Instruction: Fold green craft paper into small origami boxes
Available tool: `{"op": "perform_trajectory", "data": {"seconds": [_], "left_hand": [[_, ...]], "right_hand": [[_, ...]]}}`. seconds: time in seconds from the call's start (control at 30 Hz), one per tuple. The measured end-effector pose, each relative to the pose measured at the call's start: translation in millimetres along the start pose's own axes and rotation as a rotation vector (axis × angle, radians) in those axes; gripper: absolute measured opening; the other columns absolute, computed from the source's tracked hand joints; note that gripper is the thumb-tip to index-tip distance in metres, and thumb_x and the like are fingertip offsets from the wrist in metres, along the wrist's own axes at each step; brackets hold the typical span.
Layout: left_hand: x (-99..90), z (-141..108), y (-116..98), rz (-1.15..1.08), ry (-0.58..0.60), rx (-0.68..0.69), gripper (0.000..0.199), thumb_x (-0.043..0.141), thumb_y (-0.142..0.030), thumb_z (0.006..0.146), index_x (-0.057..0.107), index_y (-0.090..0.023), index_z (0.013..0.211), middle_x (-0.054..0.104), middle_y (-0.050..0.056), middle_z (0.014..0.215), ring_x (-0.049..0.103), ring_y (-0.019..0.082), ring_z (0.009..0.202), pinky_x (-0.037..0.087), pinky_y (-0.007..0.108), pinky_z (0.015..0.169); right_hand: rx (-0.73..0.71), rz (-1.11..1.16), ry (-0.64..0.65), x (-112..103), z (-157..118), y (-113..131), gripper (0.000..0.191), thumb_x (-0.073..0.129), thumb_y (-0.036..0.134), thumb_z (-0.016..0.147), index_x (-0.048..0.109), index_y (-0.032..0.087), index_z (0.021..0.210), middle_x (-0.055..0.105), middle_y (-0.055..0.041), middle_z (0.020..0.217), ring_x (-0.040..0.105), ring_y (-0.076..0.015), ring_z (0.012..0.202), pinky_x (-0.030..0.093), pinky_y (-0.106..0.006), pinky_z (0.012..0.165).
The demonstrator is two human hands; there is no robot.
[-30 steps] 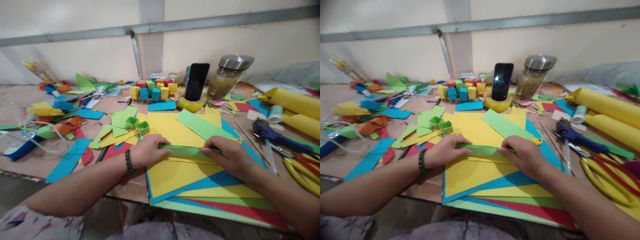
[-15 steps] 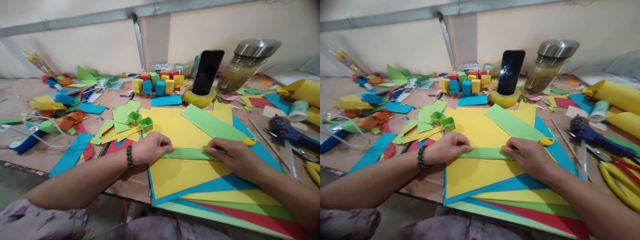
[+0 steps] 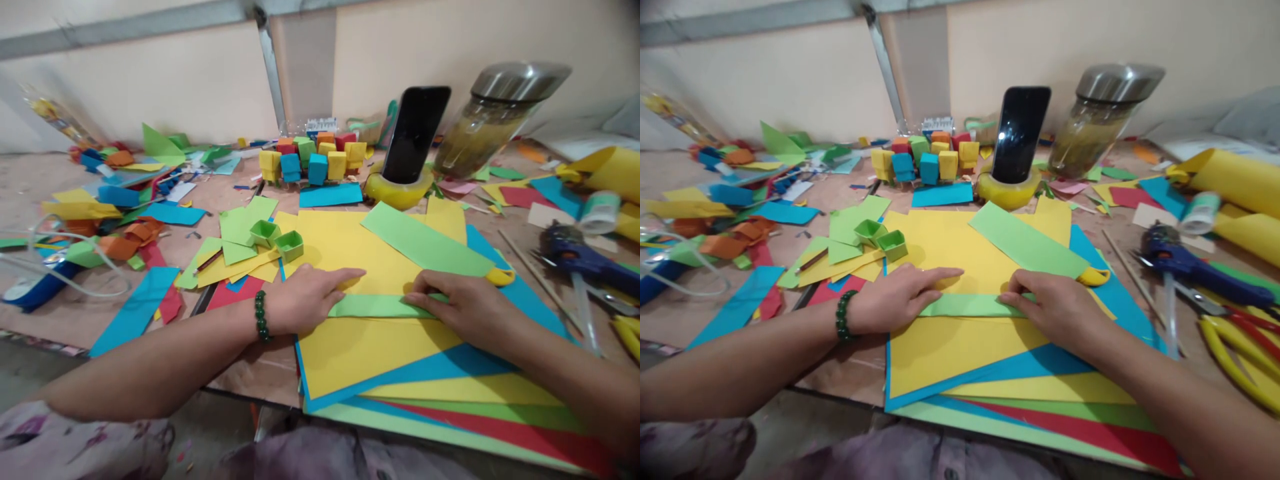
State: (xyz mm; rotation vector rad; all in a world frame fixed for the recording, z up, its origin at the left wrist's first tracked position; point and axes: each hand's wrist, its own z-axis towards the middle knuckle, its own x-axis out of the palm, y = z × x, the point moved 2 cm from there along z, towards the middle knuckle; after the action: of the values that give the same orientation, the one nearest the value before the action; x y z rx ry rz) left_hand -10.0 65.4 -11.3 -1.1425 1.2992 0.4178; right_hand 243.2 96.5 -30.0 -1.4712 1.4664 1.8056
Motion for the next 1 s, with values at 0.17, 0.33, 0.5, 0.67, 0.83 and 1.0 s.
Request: {"op": "perform_trajectory", "data": {"seconds": [0.17, 0.33, 0.5, 0.67, 0.83, 1.0], "left_hand": [[4.6, -1, 1, 0.335, 0.047, 0.345, 0.055, 0.040, -0.012, 0.092, 0.039, -0.036, 0.141, 0.061, 0.000, 0.073, 0.053, 0.015, 0.071, 0.032, 0.032, 0.074], [6.8, -6, -1, 0.544, -0.160, 0.396, 0.047, 0.043, -0.020, 0.094, 0.044, -0.037, 0.137, 0.062, 0.005, 0.094, 0.052, 0.020, 0.091, 0.030, 0.037, 0.081], [8.6, -6, -4, 0.570, -0.135, 0.537, 0.035, 0.031, -0.022, 0.099, 0.053, -0.023, 0.126, 0.061, 0.007, 0.117, 0.051, 0.018, 0.103, 0.034, 0.033, 0.083], [5.1, -12, -6, 0.568, -0.147, 0.591, 0.043, 0.032, -0.016, 0.097, 0.042, -0.028, 0.137, 0.064, 0.006, 0.109, 0.056, 0.016, 0.085, 0.037, 0.033, 0.080], [6.0, -18, -10, 0.589, -0.162, 0.540, 0.037, 0.039, -0.017, 0.096, 0.051, -0.029, 0.128, 0.063, 0.006, 0.114, 0.056, 0.017, 0.090, 0.036, 0.037, 0.087], [7.3, -15, -10, 0.570, -0.158, 0.516, 0.033, 0.040, -0.020, 0.096, 0.055, -0.031, 0.123, 0.061, 0.004, 0.117, 0.049, 0.021, 0.108, 0.026, 0.044, 0.102]], "right_hand": [[0.039, -0.004, -0.002, 0, 1, -2, 0.028, 0.055, 0.050, 0.083, 0.058, 0.024, 0.073, 0.067, 0.0008, 0.069, 0.060, -0.0169, 0.063, 0.037, -0.027, 0.056], [0.052, -0.008, -0.045, 1, 4, -4, 0.024, 0.059, 0.049, 0.081, 0.060, 0.025, 0.082, 0.069, 0.0002, 0.078, 0.063, -0.0184, 0.071, 0.040, -0.027, 0.060], [0.039, -0.033, -0.073, -1, 6, -2, 0.028, 0.060, 0.050, 0.080, 0.060, 0.024, 0.089, 0.069, -0.0019, 0.083, 0.064, -0.0200, 0.075, 0.042, -0.028, 0.062], [-0.003, -0.009, -0.065, 0, 9, -4, 0.026, 0.059, 0.049, 0.081, 0.061, 0.024, 0.089, 0.070, -0.0024, 0.083, 0.065, -0.0206, 0.080, 0.043, -0.028, 0.064], [0.016, -0.029, -0.047, -1, 11, -3, 0.028, 0.058, 0.050, 0.082, 0.061, 0.023, 0.090, 0.069, -0.0025, 0.083, 0.065, -0.0197, 0.077, 0.045, -0.028, 0.064], [-0.230, -0.291, -0.249, -7, -4, 14, 0.027, 0.055, 0.039, 0.089, 0.063, 0.022, 0.108, 0.070, -0.0078, 0.096, 0.063, -0.0230, 0.088, 0.048, -0.035, 0.074]]}}
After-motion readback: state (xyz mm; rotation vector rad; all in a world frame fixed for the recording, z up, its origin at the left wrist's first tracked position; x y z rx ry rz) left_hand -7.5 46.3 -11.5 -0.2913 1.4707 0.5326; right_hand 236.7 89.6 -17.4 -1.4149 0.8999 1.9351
